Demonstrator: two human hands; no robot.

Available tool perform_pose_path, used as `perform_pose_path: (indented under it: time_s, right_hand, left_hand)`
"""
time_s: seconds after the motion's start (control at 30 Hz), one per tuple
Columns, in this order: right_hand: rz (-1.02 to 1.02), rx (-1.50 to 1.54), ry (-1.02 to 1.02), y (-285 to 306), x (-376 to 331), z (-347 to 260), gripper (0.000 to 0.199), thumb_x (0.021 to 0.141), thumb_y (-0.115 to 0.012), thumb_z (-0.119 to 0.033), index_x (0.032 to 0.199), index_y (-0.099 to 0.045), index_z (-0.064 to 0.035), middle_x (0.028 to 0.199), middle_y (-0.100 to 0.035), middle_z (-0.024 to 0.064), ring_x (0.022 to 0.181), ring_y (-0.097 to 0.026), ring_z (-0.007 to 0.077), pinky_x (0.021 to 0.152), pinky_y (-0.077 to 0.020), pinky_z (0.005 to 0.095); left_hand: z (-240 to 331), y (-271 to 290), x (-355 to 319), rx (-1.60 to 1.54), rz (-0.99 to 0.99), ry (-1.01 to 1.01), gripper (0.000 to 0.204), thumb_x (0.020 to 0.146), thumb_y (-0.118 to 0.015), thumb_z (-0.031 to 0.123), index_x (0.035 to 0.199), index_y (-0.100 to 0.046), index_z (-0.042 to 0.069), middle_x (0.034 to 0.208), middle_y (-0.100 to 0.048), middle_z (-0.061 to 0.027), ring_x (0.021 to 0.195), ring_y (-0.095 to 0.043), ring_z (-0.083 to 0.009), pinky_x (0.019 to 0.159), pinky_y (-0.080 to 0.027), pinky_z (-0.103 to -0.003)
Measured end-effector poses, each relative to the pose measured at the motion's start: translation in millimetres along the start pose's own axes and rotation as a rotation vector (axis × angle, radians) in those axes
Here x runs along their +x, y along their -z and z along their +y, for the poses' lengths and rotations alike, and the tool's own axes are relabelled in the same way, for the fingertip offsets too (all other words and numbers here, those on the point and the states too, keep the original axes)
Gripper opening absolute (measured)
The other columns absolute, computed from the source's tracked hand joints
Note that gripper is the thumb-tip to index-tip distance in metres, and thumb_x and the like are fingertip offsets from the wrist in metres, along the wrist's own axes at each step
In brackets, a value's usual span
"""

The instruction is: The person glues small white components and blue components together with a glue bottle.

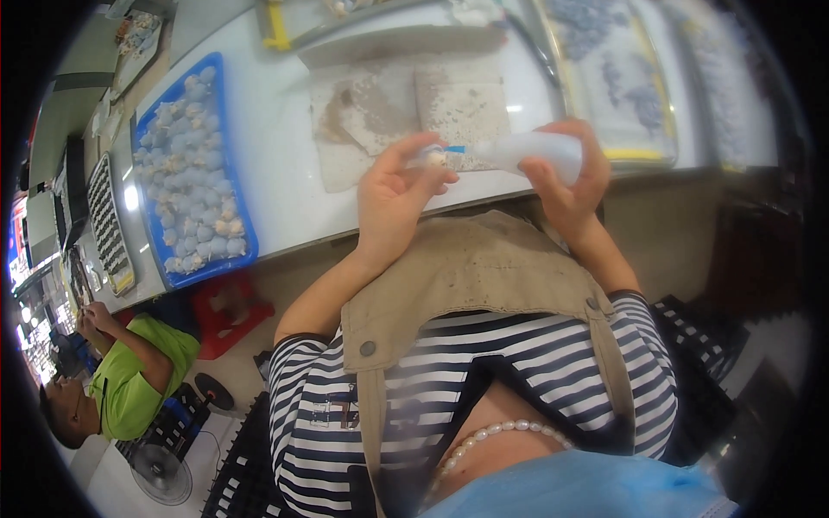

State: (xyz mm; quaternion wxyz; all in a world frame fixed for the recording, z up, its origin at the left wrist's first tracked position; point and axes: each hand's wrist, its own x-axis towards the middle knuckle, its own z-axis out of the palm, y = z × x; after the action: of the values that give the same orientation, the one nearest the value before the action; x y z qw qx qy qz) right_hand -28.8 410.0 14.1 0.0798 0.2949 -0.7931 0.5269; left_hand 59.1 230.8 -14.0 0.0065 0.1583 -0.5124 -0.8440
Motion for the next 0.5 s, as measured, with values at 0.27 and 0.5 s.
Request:
perform_pose_path:
  time_s: [0.27, 0.5]
  right_hand:
    - [-0.090, -0.180, 0.147, 1.4, -2.2, -21.3, 0.027, 0.070, -0.071, -0.014, 0.083, -0.054, 0.0014, 0.069, -0.055, 0.0076, 0.060, -0.054, 0.0129, 0.053, -0.0426, 0.0232]
    - [-0.018, -0.174, 0.147, -8.1, -1.0, -26.3, 0.030, 0.059, -0.078, -0.017, 0.072, -0.056, -0.0025, 0.062, -0.052, 0.0090, 0.053, -0.051, 0.0228, 0.046, -0.0404, 0.0292]
  left_hand:
    - [0.6, 3.0, -9.2, 0.141, 0.070, -0.029, 0.034, 0.078, -0.062, 0.000, 0.111, -0.052, -0.005, 0.089, -0.060, -0.0099, 0.072, -0.057, -0.0117, 0.064, -0.047, -0.022]
    - [-1.3, 4.1, -10.0, 0.124, 0.059, -0.044, 0.035, 0.078, -0.061, -0.001, 0.112, -0.052, -0.005, 0.088, -0.060, -0.0099, 0.072, -0.056, -0.0117, 0.064, -0.047, -0.022]
